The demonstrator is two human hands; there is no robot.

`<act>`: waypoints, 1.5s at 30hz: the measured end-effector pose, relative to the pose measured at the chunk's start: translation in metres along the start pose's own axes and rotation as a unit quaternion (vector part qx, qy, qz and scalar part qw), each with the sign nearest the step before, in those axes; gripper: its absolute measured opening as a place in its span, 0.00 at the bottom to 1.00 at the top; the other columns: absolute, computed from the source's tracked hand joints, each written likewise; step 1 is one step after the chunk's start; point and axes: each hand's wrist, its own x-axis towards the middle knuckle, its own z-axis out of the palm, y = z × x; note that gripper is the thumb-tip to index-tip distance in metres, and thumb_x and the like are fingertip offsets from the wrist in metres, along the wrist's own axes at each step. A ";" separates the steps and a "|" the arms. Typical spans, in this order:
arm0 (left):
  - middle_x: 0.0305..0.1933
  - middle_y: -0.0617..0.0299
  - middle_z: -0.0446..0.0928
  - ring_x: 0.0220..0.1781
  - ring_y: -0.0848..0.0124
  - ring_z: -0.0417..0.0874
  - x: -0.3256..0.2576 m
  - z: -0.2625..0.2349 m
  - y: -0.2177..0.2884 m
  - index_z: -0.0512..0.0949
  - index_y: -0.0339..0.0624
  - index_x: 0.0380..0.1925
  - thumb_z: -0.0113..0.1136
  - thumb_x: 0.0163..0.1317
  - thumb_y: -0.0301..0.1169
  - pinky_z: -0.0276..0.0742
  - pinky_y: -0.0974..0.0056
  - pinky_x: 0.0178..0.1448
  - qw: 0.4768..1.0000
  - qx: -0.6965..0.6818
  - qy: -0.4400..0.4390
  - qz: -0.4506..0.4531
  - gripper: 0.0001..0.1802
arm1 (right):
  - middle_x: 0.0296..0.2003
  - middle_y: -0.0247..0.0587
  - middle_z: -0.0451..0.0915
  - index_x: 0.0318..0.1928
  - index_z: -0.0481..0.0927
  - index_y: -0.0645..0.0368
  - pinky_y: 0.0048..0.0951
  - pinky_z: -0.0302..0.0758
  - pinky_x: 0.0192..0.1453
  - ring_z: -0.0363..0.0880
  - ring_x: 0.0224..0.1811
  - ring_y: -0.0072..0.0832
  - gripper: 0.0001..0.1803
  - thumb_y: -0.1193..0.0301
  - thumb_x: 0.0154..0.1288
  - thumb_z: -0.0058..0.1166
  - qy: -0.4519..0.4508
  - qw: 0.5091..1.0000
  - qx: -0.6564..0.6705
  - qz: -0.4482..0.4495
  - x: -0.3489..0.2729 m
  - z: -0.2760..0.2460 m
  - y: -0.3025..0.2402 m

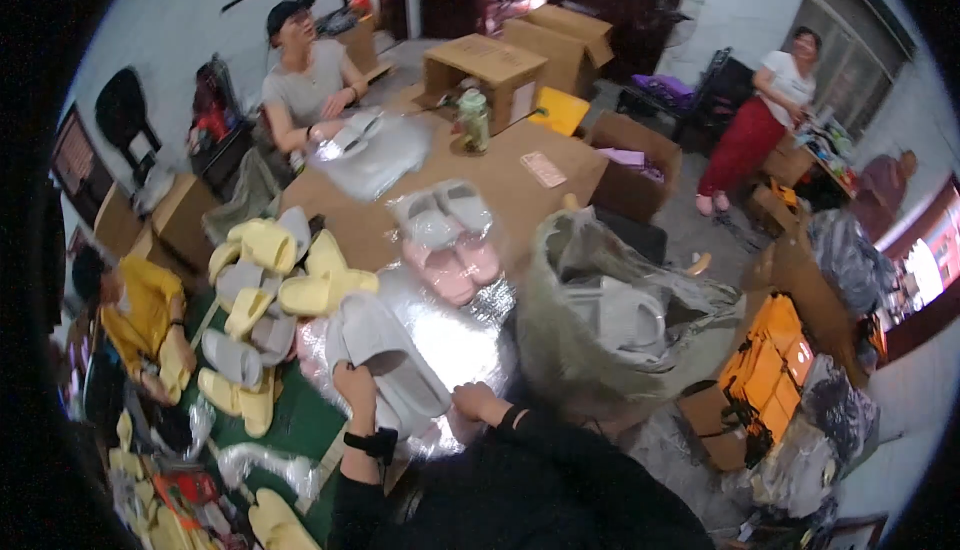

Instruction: The recorder is packing various colored plastic slippers into plastic bags and then into a large sack for shipping.

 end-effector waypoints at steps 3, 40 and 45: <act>0.21 0.41 0.72 0.23 0.47 0.72 -0.012 0.042 0.010 0.70 0.27 0.16 0.51 0.37 0.23 0.66 0.52 0.31 0.998 0.032 -0.052 -0.027 0.07 | 0.39 0.48 0.77 0.45 0.75 0.55 0.42 0.72 0.47 0.76 0.42 0.45 0.16 0.70 0.55 0.44 0.206 0.940 0.208 0.176 -0.020 -0.008 0.040; 0.63 0.43 0.58 0.66 0.51 0.56 -0.150 -0.002 -0.102 0.67 0.28 0.52 0.52 0.56 0.42 0.47 0.50 0.68 0.880 0.347 -0.241 0.218 0.30 | 0.50 0.48 0.72 0.56 0.67 0.50 0.54 0.61 0.55 0.63 0.57 0.48 0.32 0.50 0.52 0.49 0.135 0.974 0.177 0.038 0.100 -0.019 -0.026; 0.61 0.40 0.60 0.63 0.48 0.60 -0.151 -0.002 -0.115 0.65 0.28 0.53 0.54 0.56 0.43 0.54 0.50 0.65 0.895 0.300 -0.243 0.225 0.32 | 0.45 0.48 0.74 0.52 0.71 0.53 0.50 0.61 0.52 0.64 0.53 0.47 0.28 0.52 0.54 0.48 0.278 0.945 0.157 0.064 0.088 -0.006 -0.025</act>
